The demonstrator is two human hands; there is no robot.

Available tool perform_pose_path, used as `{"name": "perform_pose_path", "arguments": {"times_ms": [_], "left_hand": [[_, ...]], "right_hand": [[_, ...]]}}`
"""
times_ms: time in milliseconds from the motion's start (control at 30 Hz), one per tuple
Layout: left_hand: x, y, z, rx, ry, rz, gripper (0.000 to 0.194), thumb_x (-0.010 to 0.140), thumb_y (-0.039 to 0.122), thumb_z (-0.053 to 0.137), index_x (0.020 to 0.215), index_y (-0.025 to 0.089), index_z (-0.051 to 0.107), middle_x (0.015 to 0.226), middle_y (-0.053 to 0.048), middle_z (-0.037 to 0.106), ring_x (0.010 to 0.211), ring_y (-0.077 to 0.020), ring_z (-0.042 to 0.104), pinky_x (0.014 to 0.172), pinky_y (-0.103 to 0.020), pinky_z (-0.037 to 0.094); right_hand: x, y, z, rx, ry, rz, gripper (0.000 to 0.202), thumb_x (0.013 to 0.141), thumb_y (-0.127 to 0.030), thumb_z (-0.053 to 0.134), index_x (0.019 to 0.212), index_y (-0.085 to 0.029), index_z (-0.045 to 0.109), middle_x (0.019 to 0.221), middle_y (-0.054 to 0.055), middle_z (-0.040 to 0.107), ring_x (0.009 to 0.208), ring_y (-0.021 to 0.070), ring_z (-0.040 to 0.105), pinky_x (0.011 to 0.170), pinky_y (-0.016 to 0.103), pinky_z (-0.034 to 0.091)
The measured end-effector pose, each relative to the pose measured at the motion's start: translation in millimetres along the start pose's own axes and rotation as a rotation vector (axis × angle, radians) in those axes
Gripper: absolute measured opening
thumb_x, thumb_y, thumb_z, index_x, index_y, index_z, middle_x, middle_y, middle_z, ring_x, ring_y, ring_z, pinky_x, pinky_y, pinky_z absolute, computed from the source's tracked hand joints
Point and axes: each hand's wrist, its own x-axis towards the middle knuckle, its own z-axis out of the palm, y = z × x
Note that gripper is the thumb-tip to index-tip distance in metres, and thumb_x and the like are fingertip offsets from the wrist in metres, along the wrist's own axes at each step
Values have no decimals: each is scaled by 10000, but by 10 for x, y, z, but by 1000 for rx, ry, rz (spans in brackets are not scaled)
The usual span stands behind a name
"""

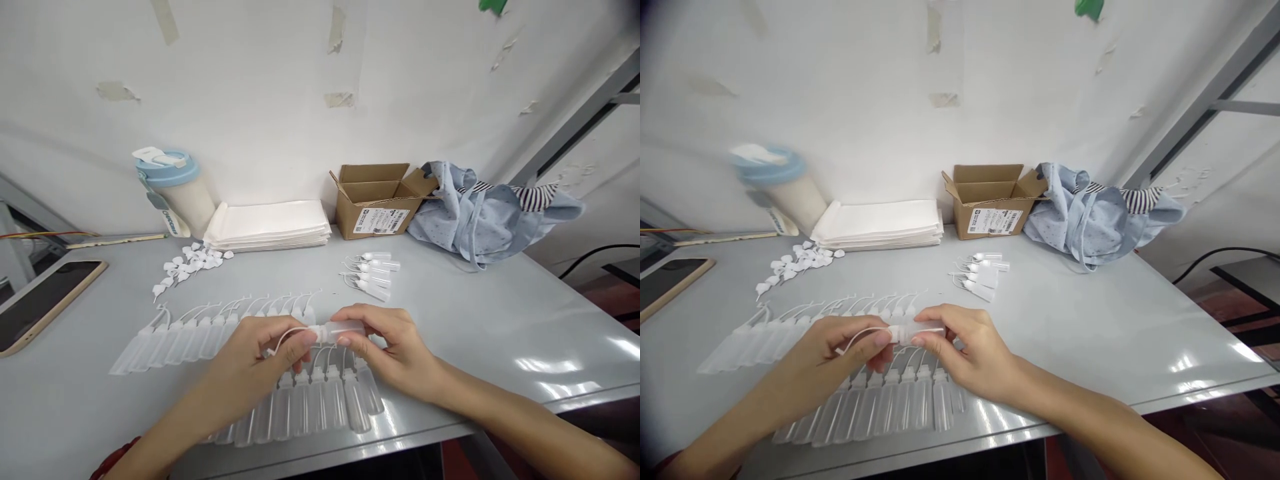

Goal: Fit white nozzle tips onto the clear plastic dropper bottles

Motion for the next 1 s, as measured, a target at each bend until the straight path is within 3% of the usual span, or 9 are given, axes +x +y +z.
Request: {"name": "perform_pose_path", "arguments": {"times_ms": [67,167,267,367,500,700,867,933,1000], "left_hand": [[5,-8,5,12,-9,20,346,907,453,503,758,198,683,669,-2,646,632,-141,590,555,-205,469],[10,-26,10,112,90,154,230,880,389,570,923,213,710,699,0,638,635,-136,558,576,-212,457],[18,-26,-1,168,139,261,204,868,348,597,965,223,726,697,2,646,613,-125,547,575,-208,446],[23,-8,-13,120,104,154,249,856,408,603,986,235,725,757,-10,681,667,-151,600,569,-208,476],[3,-8,5,101,22,48,313,903,446,496,849,216,700,681,-3,645,634,-149,595,521,-198,465],[-11,-40,33,169,58,172,207,871,348,541,964,216,670,799,-14,672,692,-146,594,634,-235,488],[10,-1,19,143,-45,70,359,915,418,470,675,186,602,608,19,585,585,-121,553,539,-198,429],[16,-13,20,171,-54,120,378,924,343,441,604,180,558,568,26,558,554,-108,533,529,-194,401],[24,-43,29,224,-19,216,288,890,229,436,655,182,595,592,25,570,565,-108,532,548,-202,389]], "right_hand": [[-1,-3,-3,-10,-10,3,183,924,-295,557,973,-151,658,683,13,677,538,99,576,494,195,482],[2,2,-6,-1,-27,4,168,920,-273,563,963,-142,659,674,11,673,530,94,572,491,186,476],[8,12,-7,25,-19,-1,152,916,-250,569,967,-136,655,669,5,670,531,87,569,494,174,470],[6,16,-7,10,-16,3,157,921,-259,564,976,-142,653,671,4,667,532,90,566,494,181,470],[-9,13,-12,-43,-54,-21,199,936,-278,538,988,-122,651,711,40,689,563,114,587,503,214,473],[-10,21,-13,0,-76,38,212,944,-287,524,966,-129,663,676,25,686,540,106,581,484,201,458],[-1,24,-15,-68,-65,-41,219,953,-308,509,1002,-141,643,737,45,696,586,121,599,520,223,481],[-4,16,-12,-71,-72,-61,222,961,-307,494,1008,-142,635,749,49,698,591,122,601,526,227,485],[-11,3,-3,-51,-94,-41,222,966,-304,482,995,-145,635,735,41,692,578,117,598,510,216,474]]}}
